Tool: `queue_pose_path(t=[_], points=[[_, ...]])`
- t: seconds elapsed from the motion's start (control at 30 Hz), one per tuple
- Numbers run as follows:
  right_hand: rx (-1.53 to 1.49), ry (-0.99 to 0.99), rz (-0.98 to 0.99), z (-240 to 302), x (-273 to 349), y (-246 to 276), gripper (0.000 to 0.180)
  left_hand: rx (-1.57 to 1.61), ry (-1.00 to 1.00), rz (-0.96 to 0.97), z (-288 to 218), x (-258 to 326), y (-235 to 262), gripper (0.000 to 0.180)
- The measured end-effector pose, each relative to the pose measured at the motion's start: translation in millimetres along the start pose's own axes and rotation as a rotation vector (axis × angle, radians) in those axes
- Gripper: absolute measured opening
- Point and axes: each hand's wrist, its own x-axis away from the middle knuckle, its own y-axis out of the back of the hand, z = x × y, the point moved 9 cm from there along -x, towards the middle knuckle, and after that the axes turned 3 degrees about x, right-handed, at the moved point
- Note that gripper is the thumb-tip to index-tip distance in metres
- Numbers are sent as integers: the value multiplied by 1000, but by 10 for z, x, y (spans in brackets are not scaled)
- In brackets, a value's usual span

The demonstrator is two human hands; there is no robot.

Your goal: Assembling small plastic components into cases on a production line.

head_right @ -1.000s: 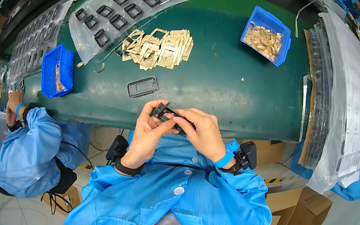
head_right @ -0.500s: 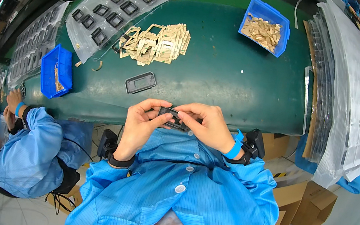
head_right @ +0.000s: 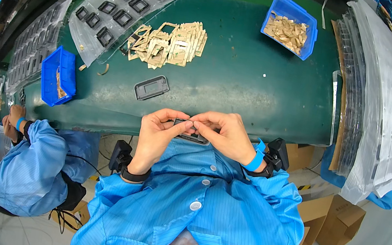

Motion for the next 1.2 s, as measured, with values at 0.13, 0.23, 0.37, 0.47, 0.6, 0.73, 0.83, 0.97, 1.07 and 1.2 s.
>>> queue_pose_path(t=[0.13, 0.23, 0.37, 0.47, 0.6, 0.73, 0.83, 0.97, 1.07, 1.2], points=[[45, -6, 0, 19, -11, 12, 18, 54, -48, -3, 12, -23, 7, 17], [110, -9, -1, 68, -12, 4, 18, 61, -65, -21, 22, -12, 16, 16], [86, 28, -54, 58, -3, -4, 18, 30, -58, -73, 4, 17, 47, 15], [92, -4, -49, 21, 20, 7, 18, 35, -27, -102, 8, 42, 75, 15], [232, 80, -17, 110, 17, 91, 22, 11, -29, -77, 16, -3, 41, 15], [168, 168, -111, 234, 101, 266, 18, -92, -31, -59, -60, -80, -113, 13], [293, 228, -74, 286, 88, 233, 19, -192, -112, -63, -156, -84, -204, 9], [286, 488, -84, 295, 53, 268, 11, -325, -212, 29, -46, -315, -110, 12], [503, 507, -123, 260, 112, 293, 12, -475, -188, 171, -103, -342, -285, 13], [462, 576, -81, 217, 214, 339, 15, -611, -228, 262, -206, -335, -445, 13]])
